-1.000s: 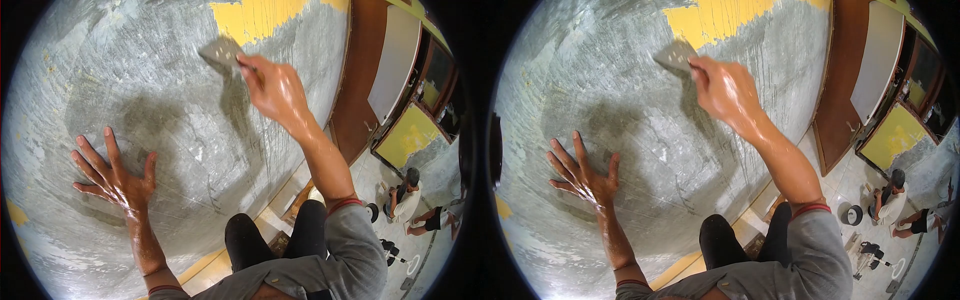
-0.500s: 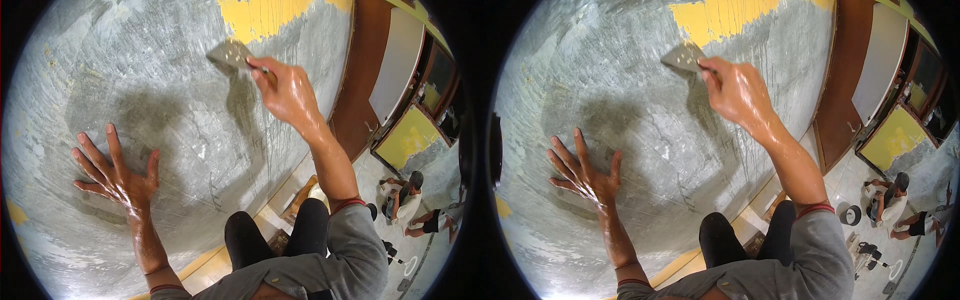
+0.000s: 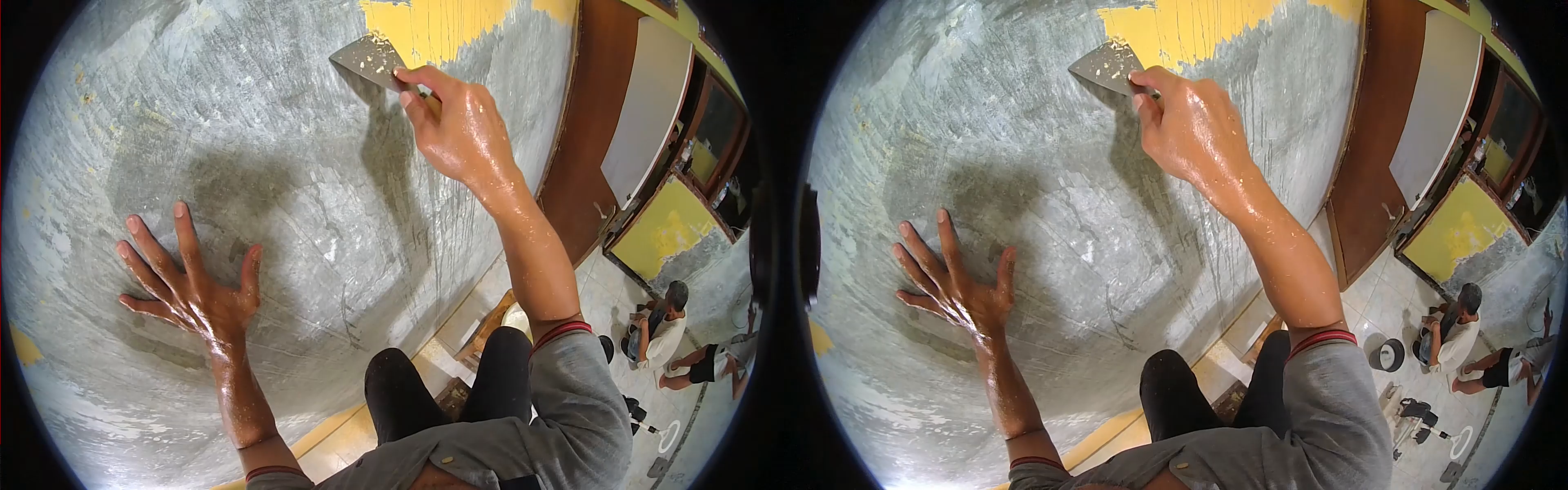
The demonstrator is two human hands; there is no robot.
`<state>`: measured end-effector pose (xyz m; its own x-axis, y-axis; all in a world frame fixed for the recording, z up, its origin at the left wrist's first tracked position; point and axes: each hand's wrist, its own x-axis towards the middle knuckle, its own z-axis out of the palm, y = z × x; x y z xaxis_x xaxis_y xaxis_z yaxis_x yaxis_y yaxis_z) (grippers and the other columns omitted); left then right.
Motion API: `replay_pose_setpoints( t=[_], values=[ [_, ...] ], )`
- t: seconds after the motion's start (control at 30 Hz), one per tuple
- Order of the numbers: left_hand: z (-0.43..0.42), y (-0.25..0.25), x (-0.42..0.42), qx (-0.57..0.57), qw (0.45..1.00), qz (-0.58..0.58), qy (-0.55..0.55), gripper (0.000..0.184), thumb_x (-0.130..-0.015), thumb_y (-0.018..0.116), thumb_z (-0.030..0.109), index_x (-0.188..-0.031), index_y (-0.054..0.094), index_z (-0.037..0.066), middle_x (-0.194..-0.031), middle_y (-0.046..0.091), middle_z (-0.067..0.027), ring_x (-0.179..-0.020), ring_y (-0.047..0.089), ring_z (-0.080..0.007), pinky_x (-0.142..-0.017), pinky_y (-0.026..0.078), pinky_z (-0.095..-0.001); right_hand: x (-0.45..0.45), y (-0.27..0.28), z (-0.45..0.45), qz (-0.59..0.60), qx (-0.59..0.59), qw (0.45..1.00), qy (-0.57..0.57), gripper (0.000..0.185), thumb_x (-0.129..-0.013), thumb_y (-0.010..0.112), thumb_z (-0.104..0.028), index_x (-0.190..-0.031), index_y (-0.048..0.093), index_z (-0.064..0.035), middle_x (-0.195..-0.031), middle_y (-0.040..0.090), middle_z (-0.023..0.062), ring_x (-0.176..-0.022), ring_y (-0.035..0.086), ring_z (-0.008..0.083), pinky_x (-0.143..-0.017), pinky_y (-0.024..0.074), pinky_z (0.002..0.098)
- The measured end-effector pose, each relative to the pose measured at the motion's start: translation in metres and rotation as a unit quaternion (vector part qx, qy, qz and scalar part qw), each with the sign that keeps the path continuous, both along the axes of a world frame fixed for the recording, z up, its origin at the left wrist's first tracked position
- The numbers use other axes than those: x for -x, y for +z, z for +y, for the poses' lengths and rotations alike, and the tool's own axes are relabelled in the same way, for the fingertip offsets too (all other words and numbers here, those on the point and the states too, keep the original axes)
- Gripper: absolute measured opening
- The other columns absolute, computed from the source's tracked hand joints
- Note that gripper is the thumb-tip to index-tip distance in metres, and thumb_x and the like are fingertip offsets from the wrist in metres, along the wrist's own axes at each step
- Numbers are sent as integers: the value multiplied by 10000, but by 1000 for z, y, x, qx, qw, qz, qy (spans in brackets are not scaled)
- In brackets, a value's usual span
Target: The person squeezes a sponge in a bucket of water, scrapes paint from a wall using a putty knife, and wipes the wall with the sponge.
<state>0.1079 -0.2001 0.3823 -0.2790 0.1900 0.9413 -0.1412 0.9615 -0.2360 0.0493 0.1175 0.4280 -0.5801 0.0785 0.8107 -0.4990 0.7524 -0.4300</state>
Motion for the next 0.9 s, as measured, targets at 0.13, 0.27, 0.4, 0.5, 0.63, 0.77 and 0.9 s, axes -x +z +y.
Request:
replay_pose_setpoints(
  t=[0.13,0.27,0.4,0.5,0.63,0.77,0.9],
  values=[
    [-1,0,0,-5,1000,-2,-1,908,-790,537,834,-1530,448,314,-1673,215,-146,-1547,132,-400,-1131,-89,-733,-8,-37,0,-52,0,998,20,205,-935,633,-116,-1088,722,-11,-682,689,201,-537,667,327,-544,521,415],
    [-1,0,1,-4,1000,3,-1,905,-789,533,837,-1528,451,321,-1673,216,-141,-1547,134,-396,-1135,-91,-726,-5,-21,-9,9,14,1000,10,208,-933,631,-107,-1097,714,-8,-704,694,211,-569,679,353,-565,529,429],
    [-1,0,0,-12,1000,2,-3,903,-793,519,844,-1528,450,323,-1672,223,-140,-1548,134,-393,-1141,-93,-716,-7,-8,-6,-8,11,1000,0,212,-937,627,-114,-1101,708,-9,-717,696,217,-590,680,374,-579,534,441],
    [-1,-1,-2,-9,1000,3,-1,920,-779,549,839,-1532,444,321,-1672,226,-131,-1540,152,-402,-1124,-36,-753,-13,-23,-7,-34,-1,999,18,220,-942,623,-130,-1107,707,-12,-718,694,216,-608,680,382,-598,538,452],
    [1,0,-2,-3,1000,6,3,936,-767,586,830,-1536,437,319,-1673,224,-123,-1534,168,-411,-1111,13,-784,0,9,-11,-18,31,999,5,229,-941,626,-147,-1116,714,-29,-721,692,217,-639,692,368,-636,545,458],
    [-1,0,-4,-2,1000,0,5,934,-771,584,830,-1535,441,312,-1675,219,-120,-1537,162,-405,-1121,-4,-768,-15,20,-2,-39,26,999,1,229,-939,624,-141,-1103,728,-20,-706,690,205,-630,686,349,-649,543,441],
    [-1,-2,-3,1,1000,5,1,935,-772,579,831,-1530,455,296,-1672,230,-125,-1539,162,-397,-1133,-12,-749,-12,13,1,-91,9,996,-1,232,-927,647,-130,-1117,729,-25,-682,685,188,-600,678,319,-625,535,420]
  ],
)
